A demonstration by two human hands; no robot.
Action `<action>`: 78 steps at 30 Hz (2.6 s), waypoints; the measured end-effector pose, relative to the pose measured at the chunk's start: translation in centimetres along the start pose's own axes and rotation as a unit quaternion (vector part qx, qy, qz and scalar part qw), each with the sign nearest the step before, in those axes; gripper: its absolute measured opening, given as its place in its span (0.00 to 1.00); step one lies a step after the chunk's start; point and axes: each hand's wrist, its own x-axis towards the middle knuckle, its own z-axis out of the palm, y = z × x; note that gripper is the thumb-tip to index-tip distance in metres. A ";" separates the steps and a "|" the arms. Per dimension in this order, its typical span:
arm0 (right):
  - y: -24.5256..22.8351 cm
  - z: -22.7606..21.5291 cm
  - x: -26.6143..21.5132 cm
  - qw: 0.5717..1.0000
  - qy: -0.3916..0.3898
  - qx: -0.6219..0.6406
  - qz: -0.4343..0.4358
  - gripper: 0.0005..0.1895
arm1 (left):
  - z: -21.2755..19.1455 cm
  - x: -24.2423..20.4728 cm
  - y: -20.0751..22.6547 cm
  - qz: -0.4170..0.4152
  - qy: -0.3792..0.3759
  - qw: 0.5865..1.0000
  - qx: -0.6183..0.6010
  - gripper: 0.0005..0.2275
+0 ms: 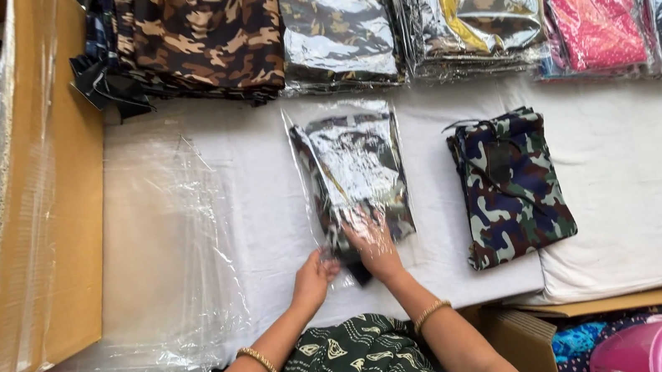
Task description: The person folds camouflage-patterned shorts and places them into clear plastic bags. They seal the bags and stack them on a table alongside other packaged items.
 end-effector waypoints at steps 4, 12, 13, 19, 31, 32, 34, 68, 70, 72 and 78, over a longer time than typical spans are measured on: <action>-0.6 -1.1 0.4 0.999 0.011 0.016 -0.035 0.33 | -0.3 -1.9 1.9 -0.025 -0.020 0.999 0.015 0.20; 1.4 -1.7 4.9 0.997 -0.021 0.039 -0.064 0.36 | 0.3 -3.1 4.9 -0.044 -0.017 0.986 0.158 0.17; 0.7 -3.0 4.6 0.997 -0.024 0.039 -0.066 0.36 | 0.2 -3.0 4.7 -0.045 -0.016 0.987 0.155 0.17; 1.5 -2.9 4.6 0.978 0.007 0.198 -0.057 0.34 | 0.8 -3.2 4.5 -0.047 -0.061 0.996 0.040 0.18; 0.3 -0.1 13.4 0.976 -0.075 0.177 -0.101 0.22 | -0.5 -1.6 0.4 -0.013 -0.177 0.984 -0.006 0.27; -0.1 -0.6 13.5 0.976 -0.033 0.205 -0.058 0.22 | -0.6 -2.4 2.0 -0.045 -0.161 0.985 -0.033 0.29; -0.5 -0.2 14.5 0.972 0.007 0.234 -0.016 0.22 | -0.6 -2.8 4.0 -0.079 -0.141 0.985 -0.061 0.30; 0.1 3.1 21.9 0.998 0.028 -0.053 -0.020 0.29 | -6.1 17.8 14.6 0.041 0.263 0.941 -0.208 0.01; -0.8 3.0 22.4 0.999 0.010 -0.049 -0.019 0.29 | -6.2 18.2 14.1 0.044 0.264 0.943 -0.199 0.01; -2.2 2.3 23.3 0.994 0.034 -0.090 0.060 0.30 | -6.2 19.2 13.1 0.065 0.274 0.948 -0.152 0.02; -0.2 0.7 21.9 0.998 0.026 -0.035 -0.040 0.27 | -7.1 17.0 15.5 -0.008 0.245 0.948 -0.201 0.07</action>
